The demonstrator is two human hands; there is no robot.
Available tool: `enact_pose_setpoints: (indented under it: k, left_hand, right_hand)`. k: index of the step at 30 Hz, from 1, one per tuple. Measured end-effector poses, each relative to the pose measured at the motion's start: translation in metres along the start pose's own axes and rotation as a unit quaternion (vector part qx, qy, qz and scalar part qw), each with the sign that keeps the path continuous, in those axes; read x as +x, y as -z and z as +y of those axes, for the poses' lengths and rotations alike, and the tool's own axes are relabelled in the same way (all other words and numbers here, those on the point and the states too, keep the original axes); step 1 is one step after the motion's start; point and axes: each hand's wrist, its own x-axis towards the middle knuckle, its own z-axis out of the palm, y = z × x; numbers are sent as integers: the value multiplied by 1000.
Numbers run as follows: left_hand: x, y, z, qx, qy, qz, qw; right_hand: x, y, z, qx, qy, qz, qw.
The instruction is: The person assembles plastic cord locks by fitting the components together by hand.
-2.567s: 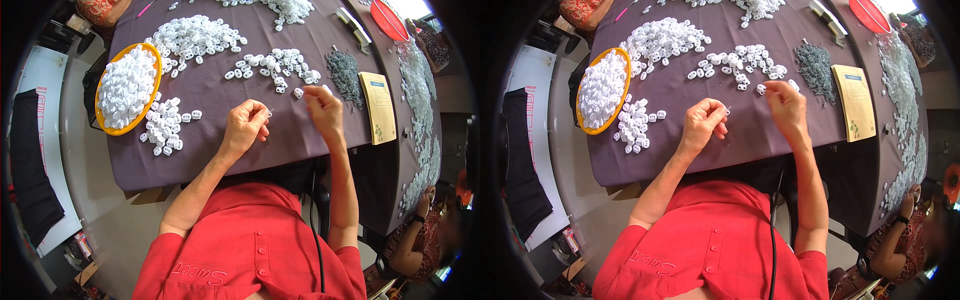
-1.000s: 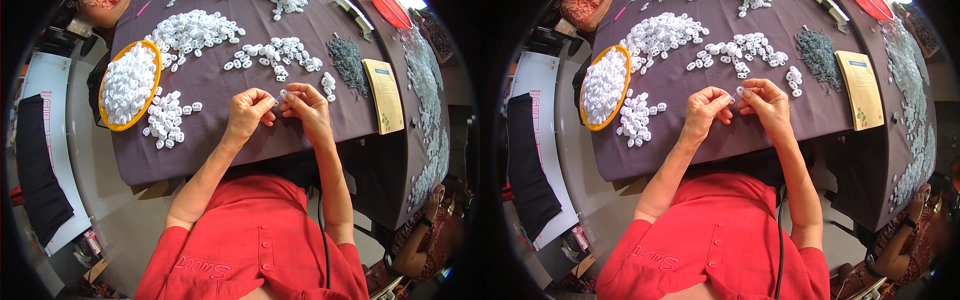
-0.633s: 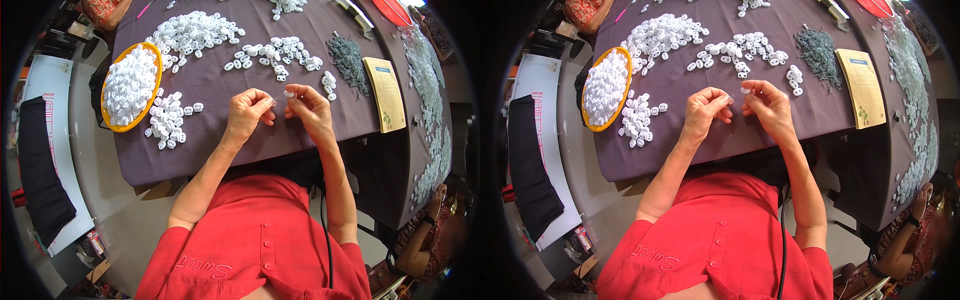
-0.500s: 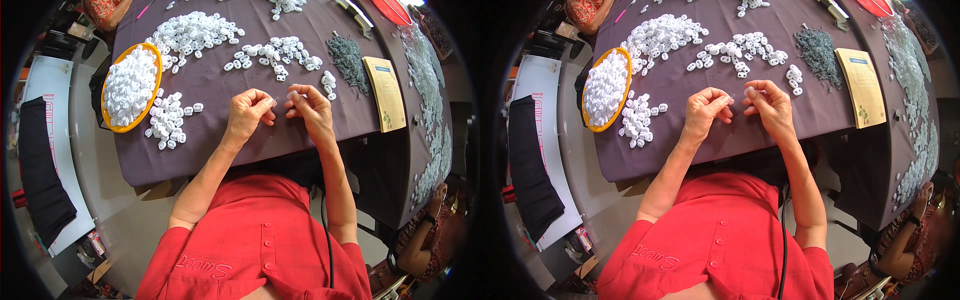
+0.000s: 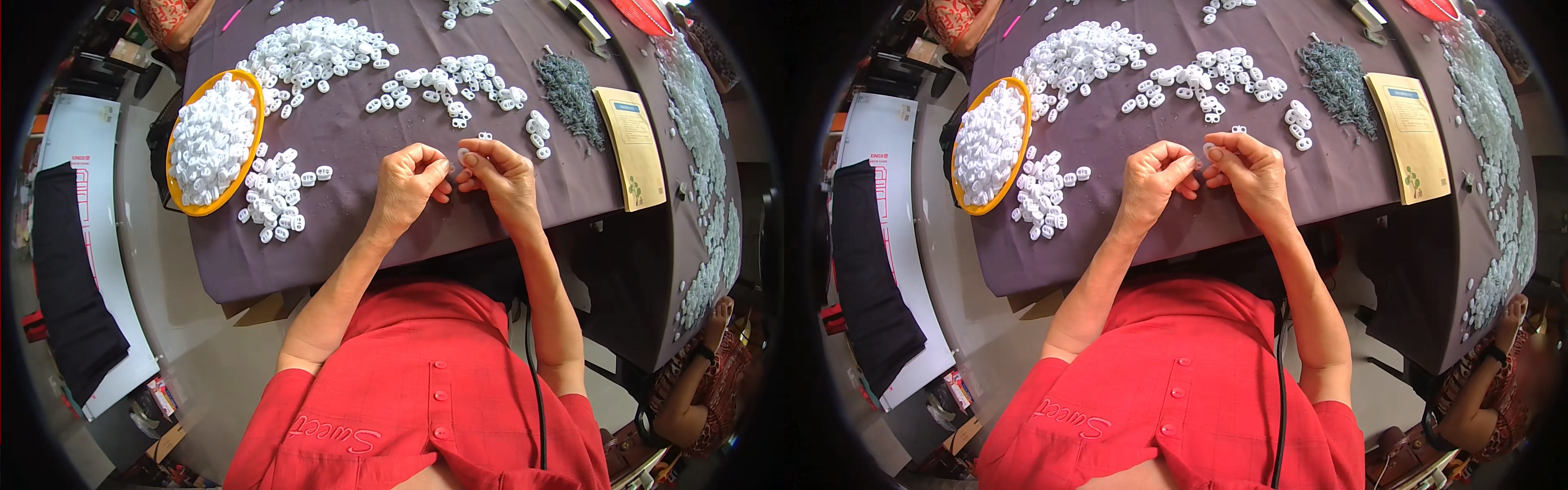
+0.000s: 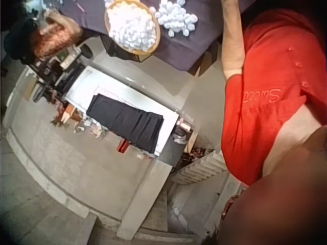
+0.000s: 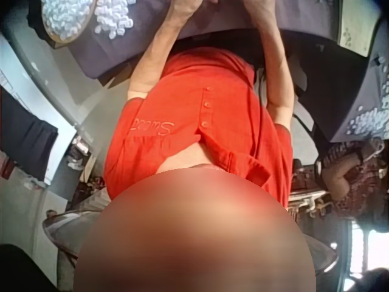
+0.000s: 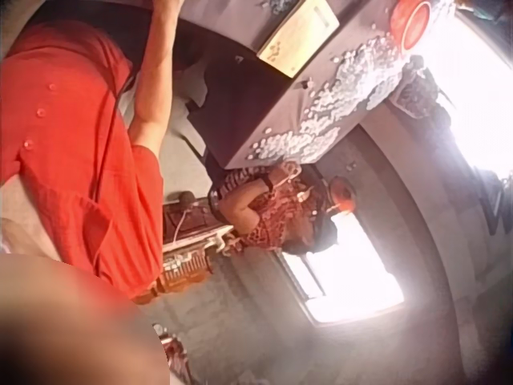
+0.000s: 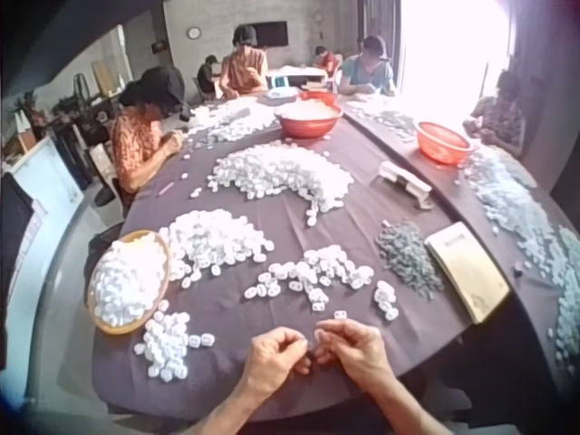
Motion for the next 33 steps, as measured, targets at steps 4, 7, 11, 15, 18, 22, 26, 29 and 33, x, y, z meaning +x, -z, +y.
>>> enact_pose_setpoints:
  k: [4, 7, 11, 15, 18, 22, 26, 29, 33]
  left_hand:
    - [0, 0, -1, 5, -1, 1, 1000]
    - [0, 1, -1, 9, 5, -2, 1000]
    - [0, 0, -1, 17, 6, 1, 1000]
    - [0, -1, -1, 19, 4, 7, 1000]
    - [0, -1, -1, 27, 7, 9, 1000]
    - [1, 0, -1, 27, 9, 2, 1000]
    - [2, 0, 0, 17, 11, -8, 1000]
    - [2, -1, 0, 12, 16, -10, 1000]
    - [3, 0, -2, 8, 21, -6, 1000]
  right_hand:
    - [2, 1, 1, -9, -1, -12, 1000]
    - [1, 1, 2, -19, 1, -10, 1000]
    - [0, -1, 1, -31, 1, -1, 1000]
    - [1, -2, 1, -45, 0, 0, 999]
    - [1, -1, 1, -67, 7, -5, 998]
    - [0, -2, 1, -64, 4, -12, 998]
    - [-2, -3, 1, -71, 20, -17, 997]
    - [-3, -2, 1, -56, 31, -16, 998]
    - [-2, -5, 2, -1, 12, 32, 999]
